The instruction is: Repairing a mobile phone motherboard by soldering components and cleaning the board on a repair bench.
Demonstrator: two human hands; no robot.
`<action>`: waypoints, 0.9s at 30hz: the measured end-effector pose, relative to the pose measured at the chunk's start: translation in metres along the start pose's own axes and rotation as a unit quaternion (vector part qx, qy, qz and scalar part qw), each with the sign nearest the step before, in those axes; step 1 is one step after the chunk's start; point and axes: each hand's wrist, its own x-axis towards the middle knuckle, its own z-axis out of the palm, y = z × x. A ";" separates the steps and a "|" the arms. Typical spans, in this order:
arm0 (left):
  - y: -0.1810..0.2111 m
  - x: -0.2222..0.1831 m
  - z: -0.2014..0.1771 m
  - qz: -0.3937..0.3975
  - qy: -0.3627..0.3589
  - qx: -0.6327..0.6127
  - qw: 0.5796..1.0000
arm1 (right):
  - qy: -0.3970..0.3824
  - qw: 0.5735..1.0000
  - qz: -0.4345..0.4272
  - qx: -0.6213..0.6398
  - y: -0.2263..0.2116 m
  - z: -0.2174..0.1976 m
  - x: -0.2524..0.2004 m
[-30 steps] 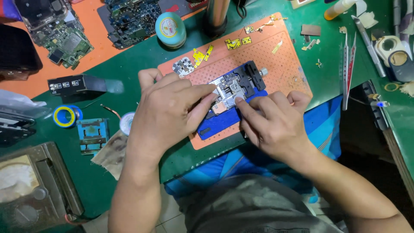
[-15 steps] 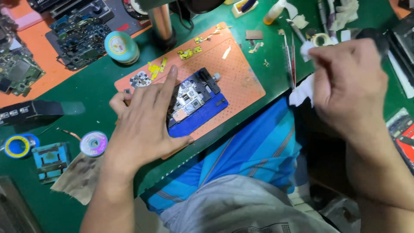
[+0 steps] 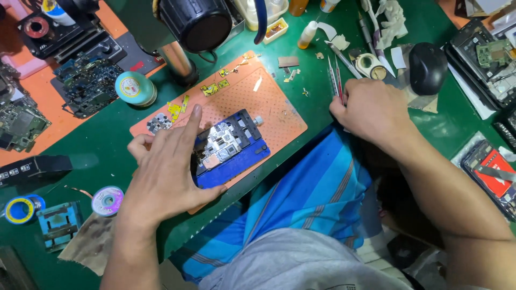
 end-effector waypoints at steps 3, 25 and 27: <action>-0.003 -0.001 0.002 -0.005 0.000 -0.002 1.000 | -0.033 0.999 0.006 0.014 0.003 -0.018 0.004; -0.006 0.003 0.003 -0.011 0.000 -0.004 1.000 | 0.061 0.997 0.031 0.025 0.036 -0.017 0.046; -0.005 0.004 0.001 -0.016 -0.015 -0.032 0.999 | -0.006 0.999 0.044 -0.011 0.031 -0.015 0.049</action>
